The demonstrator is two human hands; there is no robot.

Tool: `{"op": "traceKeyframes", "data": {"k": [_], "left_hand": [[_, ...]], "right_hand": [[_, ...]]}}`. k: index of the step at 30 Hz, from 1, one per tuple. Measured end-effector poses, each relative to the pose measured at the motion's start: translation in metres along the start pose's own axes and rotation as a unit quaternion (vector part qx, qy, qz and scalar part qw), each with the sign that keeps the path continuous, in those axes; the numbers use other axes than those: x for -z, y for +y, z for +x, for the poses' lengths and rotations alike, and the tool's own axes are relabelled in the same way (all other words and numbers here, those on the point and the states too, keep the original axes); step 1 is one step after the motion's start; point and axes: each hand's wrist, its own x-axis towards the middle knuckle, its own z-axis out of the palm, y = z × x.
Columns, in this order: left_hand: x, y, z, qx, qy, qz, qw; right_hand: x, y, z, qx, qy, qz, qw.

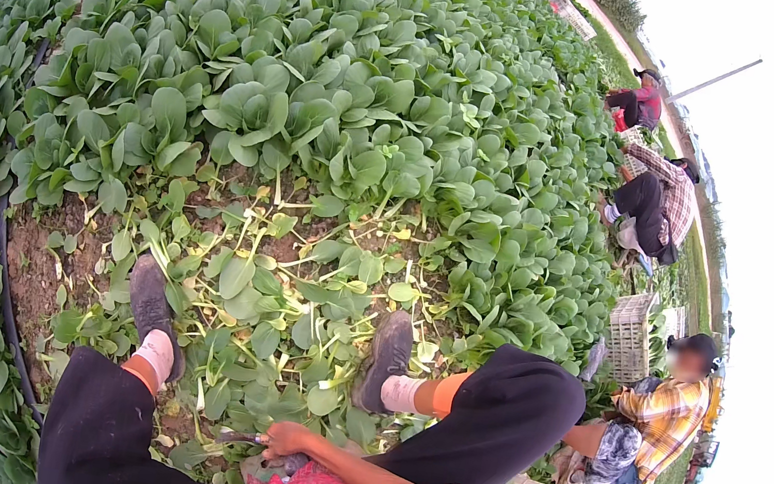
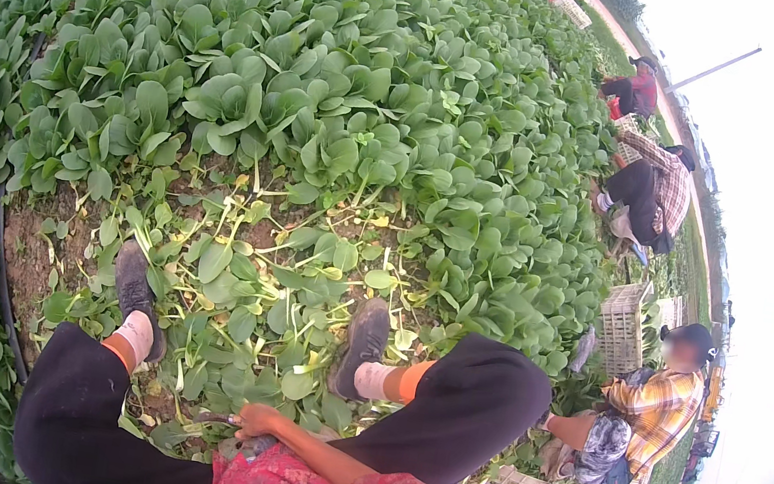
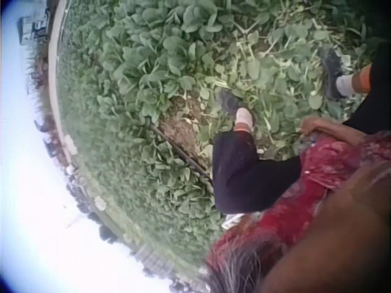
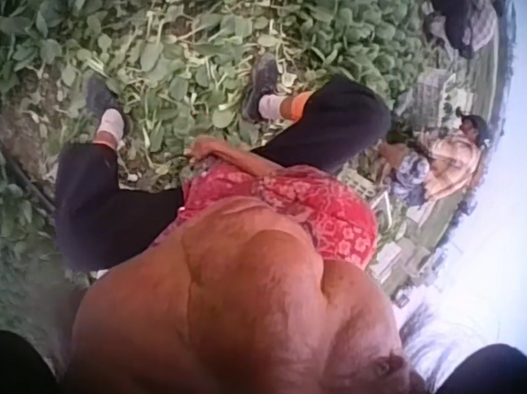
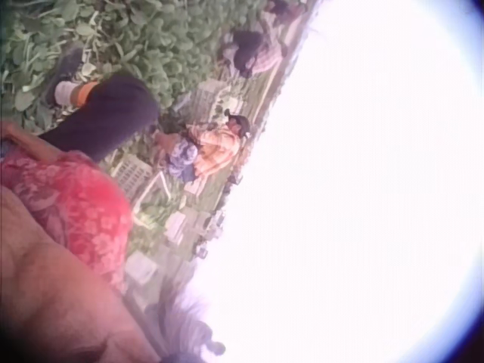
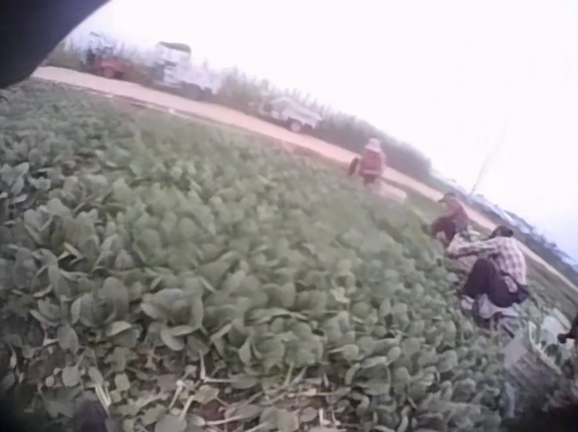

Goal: The person harvests leafy green vegetables in a field using a curved knife. They cut the stems near the base, gather the vegetables, and place them into a white crate. Other workers are visible in the background performing similar tasks.

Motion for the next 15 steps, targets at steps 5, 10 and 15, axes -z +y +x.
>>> {"op": "traceKeyframes", "data": {"k": [5, 10, 15], "left_hand": [[0.023, 0.018, 0.016, 0.006, -0.018, -0.002, 1.000], [0.057, 0.015, 0.008, 0.066, 0.003, -0.019, 0.998], [0.069, 0.043, 0.022, 0.045, -0.027, -0.026, 0.998]], "right_hand": [[0.001, -0.006, 0.009, 0.035, -0.027, 0.037, 0.998], [0.048, -0.053, 0.014, 0.038, -0.004, -0.015, 0.999], [0.074, -0.051, -0.019, 0.055, 0.057, -0.011, 0.997]]}}
